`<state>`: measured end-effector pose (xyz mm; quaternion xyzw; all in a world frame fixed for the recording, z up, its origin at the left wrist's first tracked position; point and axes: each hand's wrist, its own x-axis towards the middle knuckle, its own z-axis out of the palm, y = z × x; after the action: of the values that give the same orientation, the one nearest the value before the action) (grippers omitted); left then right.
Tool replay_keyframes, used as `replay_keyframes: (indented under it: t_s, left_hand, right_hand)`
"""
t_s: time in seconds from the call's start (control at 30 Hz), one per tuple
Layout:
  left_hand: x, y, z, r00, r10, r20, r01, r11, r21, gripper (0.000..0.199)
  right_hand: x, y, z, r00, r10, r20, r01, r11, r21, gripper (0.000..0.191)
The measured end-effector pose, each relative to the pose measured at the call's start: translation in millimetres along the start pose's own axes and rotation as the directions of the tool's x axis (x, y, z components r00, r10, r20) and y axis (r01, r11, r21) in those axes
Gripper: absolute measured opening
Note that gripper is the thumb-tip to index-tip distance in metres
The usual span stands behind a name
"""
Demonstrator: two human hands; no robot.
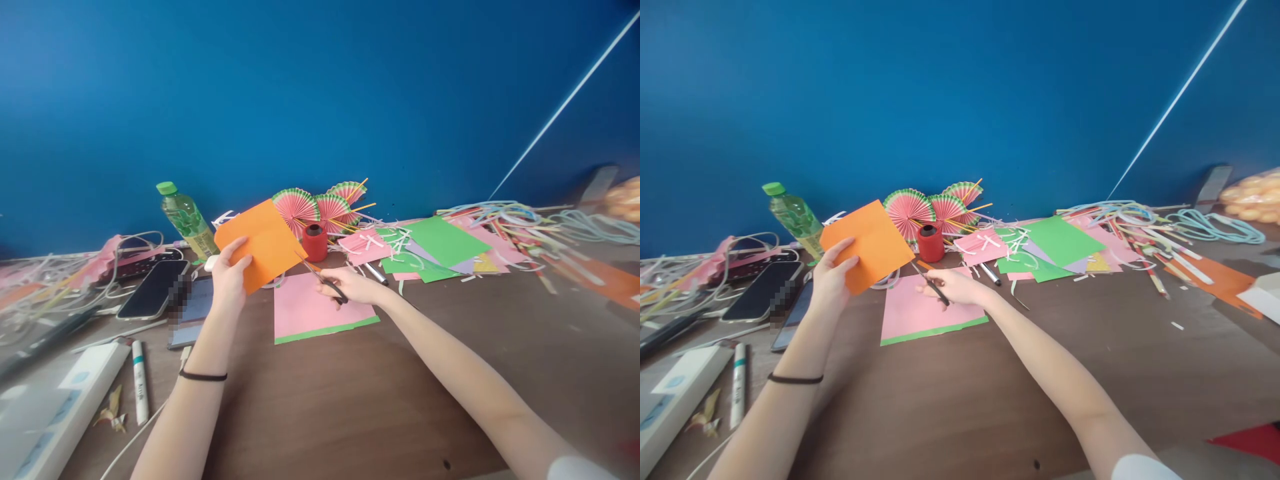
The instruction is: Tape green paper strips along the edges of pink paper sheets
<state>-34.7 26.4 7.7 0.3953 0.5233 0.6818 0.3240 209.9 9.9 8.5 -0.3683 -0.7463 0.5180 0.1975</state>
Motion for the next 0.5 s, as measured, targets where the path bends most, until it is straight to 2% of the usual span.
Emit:
replay_keyframes:
  t_s: [0.07, 0.13, 0.33, 0.5]
  left_hand:
    - [3.2, 0.3, -4.2, 0.999, 0.029, -0.013, -0.029, 0.999, 0.014, 0.043]
    - [6.4, 1.2, -8.9, 0.999, 0.034, 0.000, -0.034, 0.999, 0.036, 0.042]
    - [10.9, 2.0, -18.4, 0.983, -0.063, 0.174, 0.036, 0.988, 0.151, 0.042]
    - [6.7, 1.3, -15.4, 0.914, -0.178, 0.363, 0.085, 0.963, 0.257, 0.044]
  right_hand:
    - [-3.4, -0.6, -10.0, 0.991, 0.037, 0.127, -0.030, 0.998, -0.055, 0.036]
    - [-7.7, -2.2, -20.5, 0.976, 0.080, 0.201, -0.062, 0.994, -0.095, 0.036]
    - [-18.0, -8.3, -39.2, 0.970, 0.139, 0.198, -0.113, 0.984, -0.140, 0.035]
    - [-15.8, -5.3, -36.8, 0.957, 0.138, 0.256, -0.107, 0.986, -0.129, 0.032]
